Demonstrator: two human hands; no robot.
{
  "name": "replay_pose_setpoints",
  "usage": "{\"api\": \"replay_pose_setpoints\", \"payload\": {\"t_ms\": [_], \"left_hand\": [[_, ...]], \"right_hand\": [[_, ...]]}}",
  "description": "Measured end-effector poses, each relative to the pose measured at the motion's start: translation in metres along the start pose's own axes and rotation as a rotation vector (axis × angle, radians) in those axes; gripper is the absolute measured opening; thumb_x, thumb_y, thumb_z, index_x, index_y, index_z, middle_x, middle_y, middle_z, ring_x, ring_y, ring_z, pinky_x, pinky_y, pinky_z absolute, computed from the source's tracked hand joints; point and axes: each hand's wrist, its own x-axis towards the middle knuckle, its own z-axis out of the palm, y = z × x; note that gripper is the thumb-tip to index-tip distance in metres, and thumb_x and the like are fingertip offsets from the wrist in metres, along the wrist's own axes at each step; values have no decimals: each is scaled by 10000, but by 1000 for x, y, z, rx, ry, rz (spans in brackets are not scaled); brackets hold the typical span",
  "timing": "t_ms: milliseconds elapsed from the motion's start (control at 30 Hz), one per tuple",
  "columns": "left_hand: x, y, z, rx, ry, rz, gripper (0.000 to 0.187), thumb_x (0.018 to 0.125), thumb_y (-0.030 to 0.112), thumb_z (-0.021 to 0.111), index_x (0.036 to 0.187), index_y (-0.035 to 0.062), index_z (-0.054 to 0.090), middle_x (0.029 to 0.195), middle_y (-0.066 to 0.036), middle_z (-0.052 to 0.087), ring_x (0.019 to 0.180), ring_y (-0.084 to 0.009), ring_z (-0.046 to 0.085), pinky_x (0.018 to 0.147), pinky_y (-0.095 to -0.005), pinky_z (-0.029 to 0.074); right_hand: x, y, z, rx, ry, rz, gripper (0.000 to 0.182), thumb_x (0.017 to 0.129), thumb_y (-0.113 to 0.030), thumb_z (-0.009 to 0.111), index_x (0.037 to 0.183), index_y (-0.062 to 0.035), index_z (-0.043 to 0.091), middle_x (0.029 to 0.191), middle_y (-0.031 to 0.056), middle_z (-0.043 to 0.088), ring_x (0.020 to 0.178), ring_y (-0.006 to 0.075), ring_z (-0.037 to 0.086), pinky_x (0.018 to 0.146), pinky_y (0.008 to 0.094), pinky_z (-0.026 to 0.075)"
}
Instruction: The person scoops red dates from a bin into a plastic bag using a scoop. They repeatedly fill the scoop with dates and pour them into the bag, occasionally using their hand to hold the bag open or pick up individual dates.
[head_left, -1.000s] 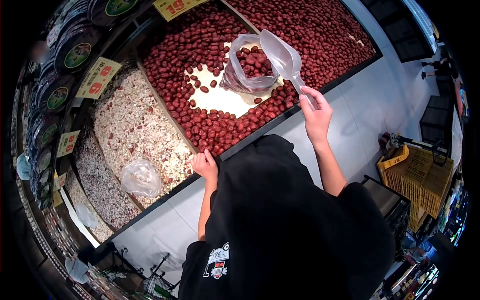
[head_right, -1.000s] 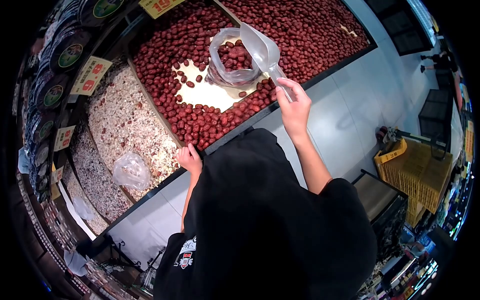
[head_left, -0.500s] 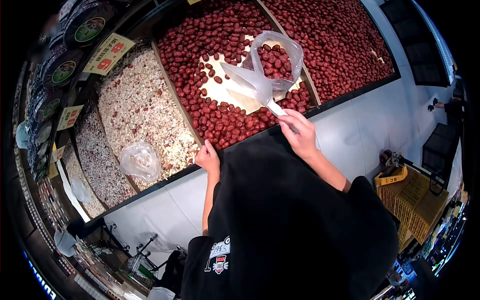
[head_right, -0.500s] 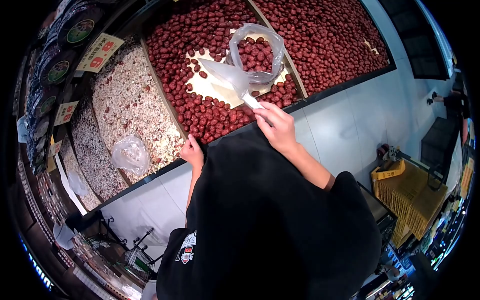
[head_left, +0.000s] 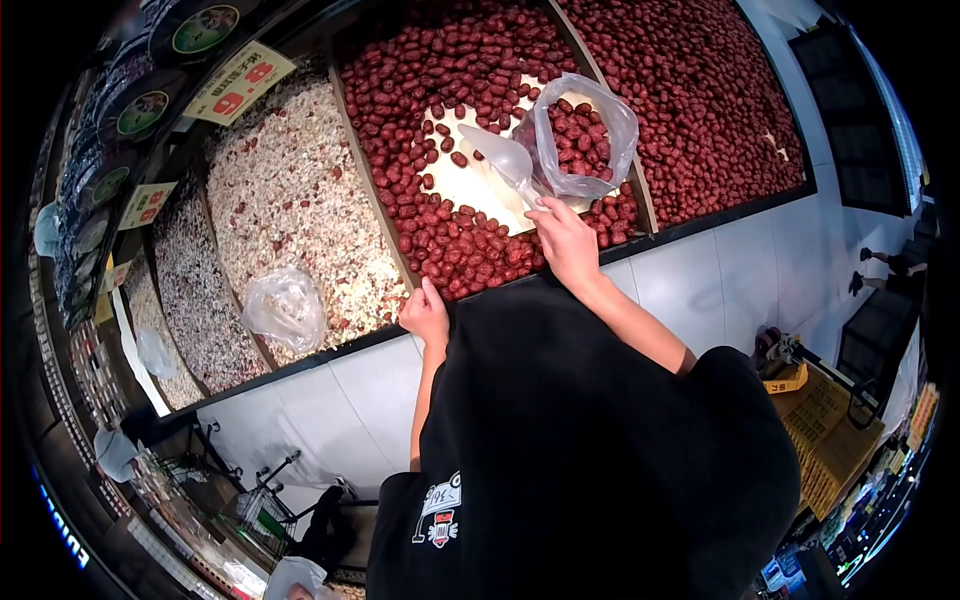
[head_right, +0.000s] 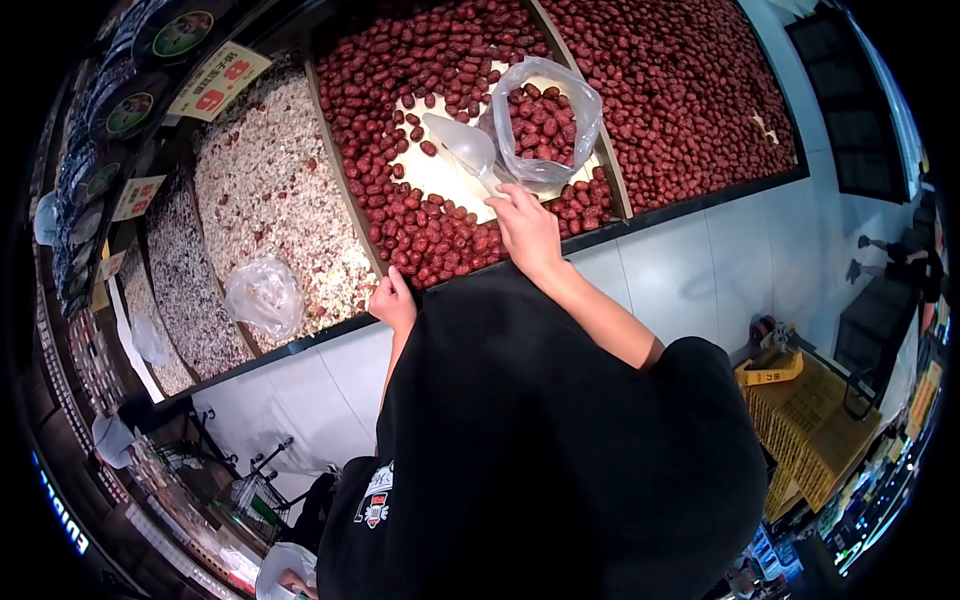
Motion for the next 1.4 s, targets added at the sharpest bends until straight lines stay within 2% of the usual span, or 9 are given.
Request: {"api": "replay_pose_setpoints", "payload": {"t_ms": [133,333,433,533,633,733,933,1133,1400], "left_hand": [[0,-1,1,1,0,8,486,953,275,670,561,36,509,492,-156,469,420,-312,437,459,-443,316],[1,-2,1,15,0,43,482,944,258,678,558,46,482,488,-153,456,427,-322,440,459,-444,321],[0,-4,-2,58,-56,37,460,936,244,676,559,57,490,534,-128,524,472,-337,512,469,-456,354],[0,-5,-1,46,-64,42,462,936,245,676,559,56,487,534,-127,521,469,-336,509,466,-455,351],[1,-6,-3,32,-79,62,462,935,239,677,557,57,483,534,-126,520,466,-333,508,463,-453,348],[2,-7,-3,70,-65,116,462,934,231,677,557,57,475,533,-125,515,463,-328,508,461,-450,349],[3,-3,-3,33,-47,101,461,935,222,676,561,55,466,531,-123,508,464,-326,509,460,-446,350],[3,0,-4,21,-52,72,450,937,222,670,566,56,479,536,-125,512,469,-330,513,462,-449,353],[-1,-8,1,88,-25,62,445,941,250,668,569,61,514,540,-135,531,478,-347,521,468,-465,361]], "right_hand": [[3,3,7,-46,-51,-53,207,899,-69,642,1095,-112,695,1206,78,644,993,328,672,811,444,553],[1,1,15,421,-101,285,192,924,-80,634,1104,-63,698,1097,133,694,970,359,671,836,388,532],[0,7,24,477,-72,278,194,932,-93,640,1111,-37,694,1061,152,702,976,332,681,839,360,516],[2,10,35,553,-77,304,191,936,-103,651,1105,-27,694,1024,119,707,859,234,694,777,334,520],[7,12,42,631,-214,408,192,944,-101,651,1118,-27,692,982,55,700,733,129,648,694,300,510],[9,19,58,814,-208,476,210,958,-96,642,1150,-24,683,966,20,682,669,61,593,614,244,491],[15,22,55,1172,-201,632,256,984,-115,636,1205,13,637,993,33,698,726,57,604,591,190,465],[14,27,44,1306,-210,683,258,986,-124,638,1210,3,618,1076,66,704,752,75,615,605,204,485],[17,5,8,1433,-177,684,283,971,-110,651,1215,26,606,1072,81,714,746,85,629,579,205,494]]}}
